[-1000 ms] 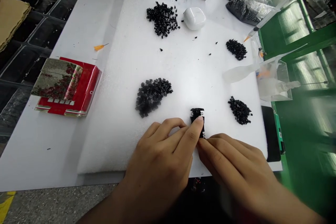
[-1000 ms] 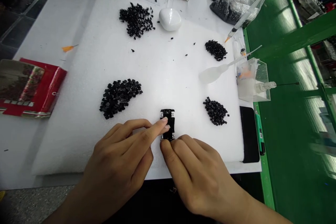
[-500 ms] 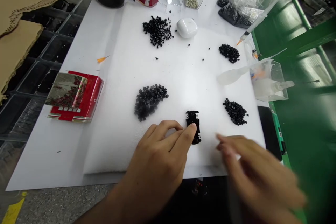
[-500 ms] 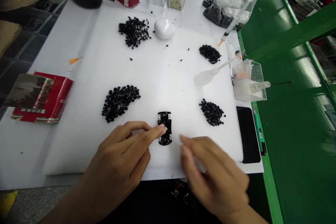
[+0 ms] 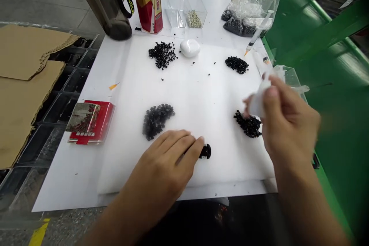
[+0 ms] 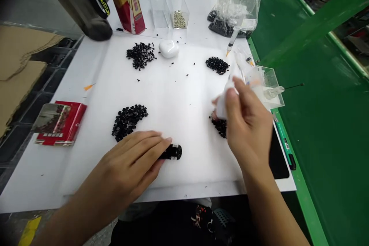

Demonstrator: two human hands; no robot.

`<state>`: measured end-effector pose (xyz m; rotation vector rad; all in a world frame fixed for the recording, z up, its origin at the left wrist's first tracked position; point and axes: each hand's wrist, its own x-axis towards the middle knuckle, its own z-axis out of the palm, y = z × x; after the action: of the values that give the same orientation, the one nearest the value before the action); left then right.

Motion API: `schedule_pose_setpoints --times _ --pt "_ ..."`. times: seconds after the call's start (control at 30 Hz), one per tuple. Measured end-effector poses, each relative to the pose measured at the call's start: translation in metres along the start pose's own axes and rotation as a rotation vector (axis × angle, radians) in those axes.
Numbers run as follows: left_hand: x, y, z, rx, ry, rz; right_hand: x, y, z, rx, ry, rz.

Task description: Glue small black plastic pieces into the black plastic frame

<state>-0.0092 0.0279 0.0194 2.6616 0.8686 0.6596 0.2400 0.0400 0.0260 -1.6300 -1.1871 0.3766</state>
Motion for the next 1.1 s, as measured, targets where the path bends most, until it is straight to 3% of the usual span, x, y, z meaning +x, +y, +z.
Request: schedule_pose_setpoints --times 0.1,0.17,0.23,0.37,0.43,0.6,0.9,1.1 --pt "-0.011 0.01 0.006 -0.052 0.123 -0.115 -0.034 -0.005 -0.019 0.246 0.038 0.331" --pt "-0.013 0.012 0.01 -0.082 0.149 -0.139 -0.046 -0.005 -0.024 0.383 0.107 0.404" --pt "-0.012 0.012 0.013 -0.088 0.158 -0.129 -0.051 -0.005 -0.021 0.488 0.169 0.388" --pt "-0.009 0.009 0.015 -0.058 0.188 -0.105 -0.052 -0.01 -0.003 0.602 0.04 0.311" --pt "-0.008 0.01 0.016 -0.05 0.199 -0.113 -0.055 -0.012 0.004 0.563 0.035 0.288" --pt "-0.007 0.014 0.017 -0.076 0.223 -0.163 -0.066 -0.014 0.009 0.429 0.229 0.431" --pt "-0.003 0.014 0.013 -0.134 0.222 -0.215 -0.067 -0.016 0.009 0.38 0.255 0.484" --pt "-0.002 0.013 0.013 -0.155 0.224 -0.234 -0.068 -0.017 0.008 0.304 0.179 0.427"
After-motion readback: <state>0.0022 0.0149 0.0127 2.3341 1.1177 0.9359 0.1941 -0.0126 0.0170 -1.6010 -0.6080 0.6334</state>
